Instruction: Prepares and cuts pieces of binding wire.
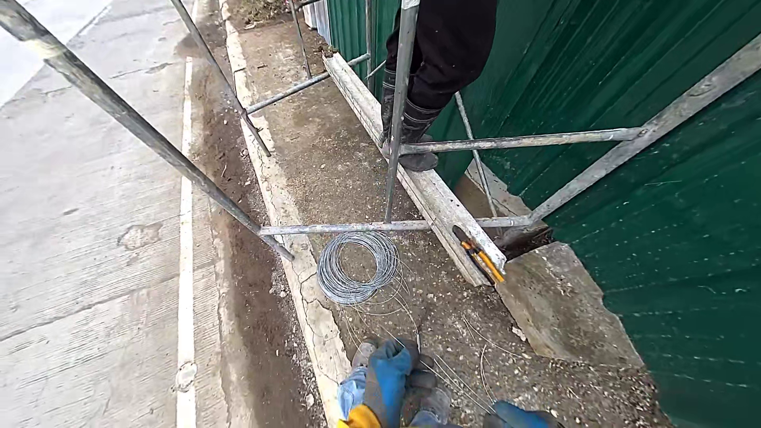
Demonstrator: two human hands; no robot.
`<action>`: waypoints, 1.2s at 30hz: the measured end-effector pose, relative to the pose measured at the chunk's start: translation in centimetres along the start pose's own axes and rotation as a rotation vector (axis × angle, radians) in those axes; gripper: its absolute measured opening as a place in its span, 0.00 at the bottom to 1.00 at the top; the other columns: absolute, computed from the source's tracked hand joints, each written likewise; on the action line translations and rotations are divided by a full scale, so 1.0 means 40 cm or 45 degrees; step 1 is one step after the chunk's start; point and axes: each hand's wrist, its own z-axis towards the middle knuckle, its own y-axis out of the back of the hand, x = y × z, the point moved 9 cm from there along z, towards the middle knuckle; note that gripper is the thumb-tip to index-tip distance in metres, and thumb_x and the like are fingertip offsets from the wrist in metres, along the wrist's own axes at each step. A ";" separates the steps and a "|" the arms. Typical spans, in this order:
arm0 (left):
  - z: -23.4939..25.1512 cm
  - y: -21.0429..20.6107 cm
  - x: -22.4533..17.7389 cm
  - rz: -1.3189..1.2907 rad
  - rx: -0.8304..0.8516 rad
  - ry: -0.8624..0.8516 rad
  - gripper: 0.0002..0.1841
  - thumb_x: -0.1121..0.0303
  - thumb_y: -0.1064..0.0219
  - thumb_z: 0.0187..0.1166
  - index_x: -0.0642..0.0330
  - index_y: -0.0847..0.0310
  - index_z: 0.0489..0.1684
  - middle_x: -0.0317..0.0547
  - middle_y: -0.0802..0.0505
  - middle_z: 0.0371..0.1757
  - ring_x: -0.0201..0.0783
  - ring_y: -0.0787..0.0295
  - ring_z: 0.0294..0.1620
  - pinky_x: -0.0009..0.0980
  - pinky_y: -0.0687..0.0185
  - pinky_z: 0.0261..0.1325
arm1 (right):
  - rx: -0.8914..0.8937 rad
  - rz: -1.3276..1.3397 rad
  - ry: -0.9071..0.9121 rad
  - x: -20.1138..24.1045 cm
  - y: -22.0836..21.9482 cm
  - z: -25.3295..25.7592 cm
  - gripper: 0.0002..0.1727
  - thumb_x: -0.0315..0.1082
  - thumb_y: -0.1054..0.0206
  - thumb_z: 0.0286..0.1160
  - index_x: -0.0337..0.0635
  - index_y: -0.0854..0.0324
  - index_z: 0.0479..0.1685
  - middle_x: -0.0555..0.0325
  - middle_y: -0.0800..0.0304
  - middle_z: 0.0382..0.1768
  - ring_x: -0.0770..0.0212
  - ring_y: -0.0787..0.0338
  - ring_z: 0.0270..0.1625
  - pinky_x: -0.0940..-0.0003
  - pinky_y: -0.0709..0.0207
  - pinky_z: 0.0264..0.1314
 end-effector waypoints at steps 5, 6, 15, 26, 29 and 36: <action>0.000 -0.003 -0.002 0.100 0.000 -0.039 0.11 0.69 0.36 0.86 0.71 0.23 0.52 0.63 0.05 0.35 0.51 0.04 0.30 0.41 0.06 0.34 | 0.079 -0.071 0.001 0.007 -0.004 0.002 0.20 0.44 0.48 0.90 0.39 0.14 0.49 0.42 0.11 0.30 0.42 0.10 0.33 0.37 0.19 0.42; -0.003 -0.005 -0.004 0.114 0.002 -0.044 0.11 0.70 0.35 0.85 0.71 0.23 0.52 0.62 0.06 0.35 0.51 0.04 0.29 0.41 0.06 0.33 | 0.097 -0.078 -0.003 0.010 -0.004 0.003 0.20 0.44 0.48 0.90 0.39 0.14 0.49 0.42 0.11 0.30 0.42 0.09 0.34 0.36 0.19 0.42; -0.011 -0.005 0.045 1.268 0.128 0.052 0.15 0.71 0.37 0.78 0.59 0.17 0.61 0.48 0.05 0.51 0.45 0.05 0.49 0.50 0.11 0.57 | 0.341 -0.460 -0.020 0.054 0.031 0.075 0.21 0.50 0.45 0.89 0.45 0.12 0.51 0.42 0.07 0.41 0.39 0.07 0.50 0.33 0.19 0.54; -0.008 0.043 0.073 1.810 0.013 0.124 0.44 0.36 0.28 0.71 0.45 0.34 0.87 0.52 0.07 0.60 0.54 0.09 0.61 0.61 0.19 0.68 | 0.741 -0.384 -0.096 0.007 -0.065 0.156 0.20 0.51 0.42 0.87 0.48 0.13 0.58 0.44 0.07 0.48 0.43 0.09 0.55 0.34 0.22 0.62; -0.019 0.027 0.076 2.033 0.106 0.070 0.35 0.36 0.39 0.80 0.51 0.25 0.79 0.57 0.07 0.60 0.58 0.10 0.63 0.64 0.19 0.67 | 0.684 -0.227 -0.070 -0.029 -0.084 0.158 0.21 0.52 0.43 0.88 0.48 0.13 0.60 0.46 0.07 0.50 0.45 0.08 0.55 0.36 0.21 0.63; 0.000 0.129 0.024 1.616 -0.211 -0.078 0.27 0.41 0.42 0.83 0.54 0.11 0.57 0.53 0.05 0.47 0.53 0.07 0.53 0.62 0.18 0.61 | -0.106 -0.173 -0.548 -0.275 0.191 0.080 0.23 0.51 0.46 0.91 0.56 0.16 0.74 0.50 0.11 0.69 0.48 0.15 0.75 0.40 0.30 0.81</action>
